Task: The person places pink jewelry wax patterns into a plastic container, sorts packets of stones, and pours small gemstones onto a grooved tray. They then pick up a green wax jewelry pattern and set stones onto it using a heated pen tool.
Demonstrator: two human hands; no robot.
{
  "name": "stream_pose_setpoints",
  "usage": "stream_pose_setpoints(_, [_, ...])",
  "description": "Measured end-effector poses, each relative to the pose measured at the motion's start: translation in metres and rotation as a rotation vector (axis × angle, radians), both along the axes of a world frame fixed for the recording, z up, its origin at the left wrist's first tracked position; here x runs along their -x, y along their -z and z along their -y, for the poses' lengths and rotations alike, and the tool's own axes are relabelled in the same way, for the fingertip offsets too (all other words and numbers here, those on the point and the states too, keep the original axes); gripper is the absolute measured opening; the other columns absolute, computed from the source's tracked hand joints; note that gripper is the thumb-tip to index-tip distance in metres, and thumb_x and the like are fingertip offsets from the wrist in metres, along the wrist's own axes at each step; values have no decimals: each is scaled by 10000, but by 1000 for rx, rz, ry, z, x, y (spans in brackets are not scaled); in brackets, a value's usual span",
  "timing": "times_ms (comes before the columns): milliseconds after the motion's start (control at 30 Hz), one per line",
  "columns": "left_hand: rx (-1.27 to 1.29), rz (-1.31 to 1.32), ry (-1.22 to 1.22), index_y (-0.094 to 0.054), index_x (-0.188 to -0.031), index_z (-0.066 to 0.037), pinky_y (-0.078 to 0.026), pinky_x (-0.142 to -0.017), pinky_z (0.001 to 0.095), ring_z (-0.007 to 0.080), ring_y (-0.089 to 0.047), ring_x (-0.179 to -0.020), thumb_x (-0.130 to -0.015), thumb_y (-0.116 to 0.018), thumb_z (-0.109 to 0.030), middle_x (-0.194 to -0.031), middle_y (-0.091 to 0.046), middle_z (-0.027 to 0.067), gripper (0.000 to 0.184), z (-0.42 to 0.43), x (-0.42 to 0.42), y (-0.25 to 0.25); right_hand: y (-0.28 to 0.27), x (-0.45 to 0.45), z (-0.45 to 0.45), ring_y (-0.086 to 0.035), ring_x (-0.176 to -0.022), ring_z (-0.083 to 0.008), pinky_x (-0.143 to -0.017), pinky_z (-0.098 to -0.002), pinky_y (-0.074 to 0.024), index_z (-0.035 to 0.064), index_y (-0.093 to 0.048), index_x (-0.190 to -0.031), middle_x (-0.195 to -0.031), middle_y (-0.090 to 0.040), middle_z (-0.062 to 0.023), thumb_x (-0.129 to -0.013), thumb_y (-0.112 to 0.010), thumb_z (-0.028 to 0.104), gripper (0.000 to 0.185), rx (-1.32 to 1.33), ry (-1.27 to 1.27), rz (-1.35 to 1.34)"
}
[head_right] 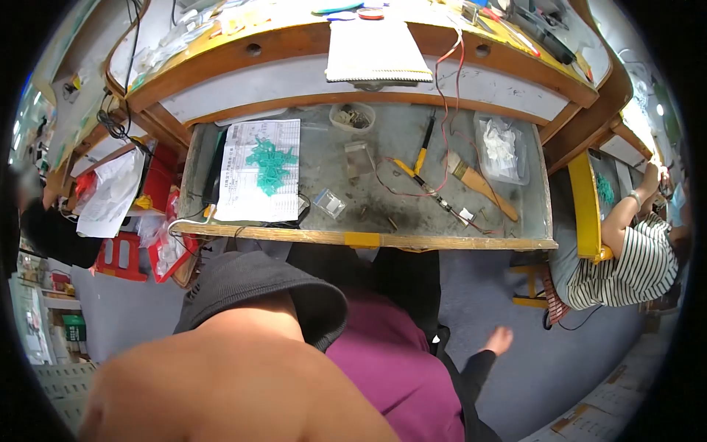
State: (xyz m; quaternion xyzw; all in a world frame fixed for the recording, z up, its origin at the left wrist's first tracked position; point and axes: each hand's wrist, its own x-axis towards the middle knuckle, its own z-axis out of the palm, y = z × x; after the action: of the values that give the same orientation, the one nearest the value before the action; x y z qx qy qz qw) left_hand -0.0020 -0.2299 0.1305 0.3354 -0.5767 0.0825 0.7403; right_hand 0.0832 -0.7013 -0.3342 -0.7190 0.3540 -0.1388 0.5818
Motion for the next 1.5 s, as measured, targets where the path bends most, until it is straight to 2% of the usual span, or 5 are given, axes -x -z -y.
stream_pose_setpoints(300, [-11, 65, -85, -592, -948, -166, -301, -421, 230, 94, -480, -658, -787, -521, -52, -958, -512, -74, 210, -37, 14, -11, -458, -16, -305, -463, -648, -220, -546, -291, -412, 23, -474, -849, -805, -488, -92, -782, -494, 150, 145, 467, -1282, 1459])
stream_pose_setpoints(667, [-72, 276, -639, -595, -1004, -195, -280, -434, 219, 57, -472, -731, -801, -503, -41, -1067, -490, -148, 271, -122, 44, -56, -541, -3, -450, -408, -903, -171, -643, -299, -417, 118, -512, -1003, -973, -488, -27, -757, -490, 32, 262, -529, -1771, 1991])
stream_pose_setpoints(1200, [162, 989, -1152, -621, -1014, -203, -267, -448, 210, 40, -463, -790, -815, -491, -84, -1124, -522, -134, 266, -114, 40, -65, -579, -34, -361, -389, -1163, -218, -894, -372, -379, 127, -527, -1138, -1248, -430, -73, -804, -366, 11, 388, -436, -2580, 2056])
stream_pose_setpoints(1367, [-557, 717, -1099, -613, -698, -71, -417, -487, 290, 185, -511, -515, -709, -556, -67, -675, -577, 121, 58, -162, 33, -33, -560, -92, -380, -445, -1101, -328, -889, -393, -373, 78, -475, -1159, -1214, -433, -190, -861, -300, 158, 354, -155, -3388, 1467])
stream_pose_setpoints(1500, [-487, 43, -2090, -604, -748, -36, -470, -556, 305, 243, -584, -663, -609, -562, 76, -805, -614, 127, 183, -165, -12, -4, -545, -133, -397, -472, -1073, -318, -847, -379, -401, 92, -455, -1181, -1203, -447, -182, -870, -286, 152, 359, -244, -3377, 1486])
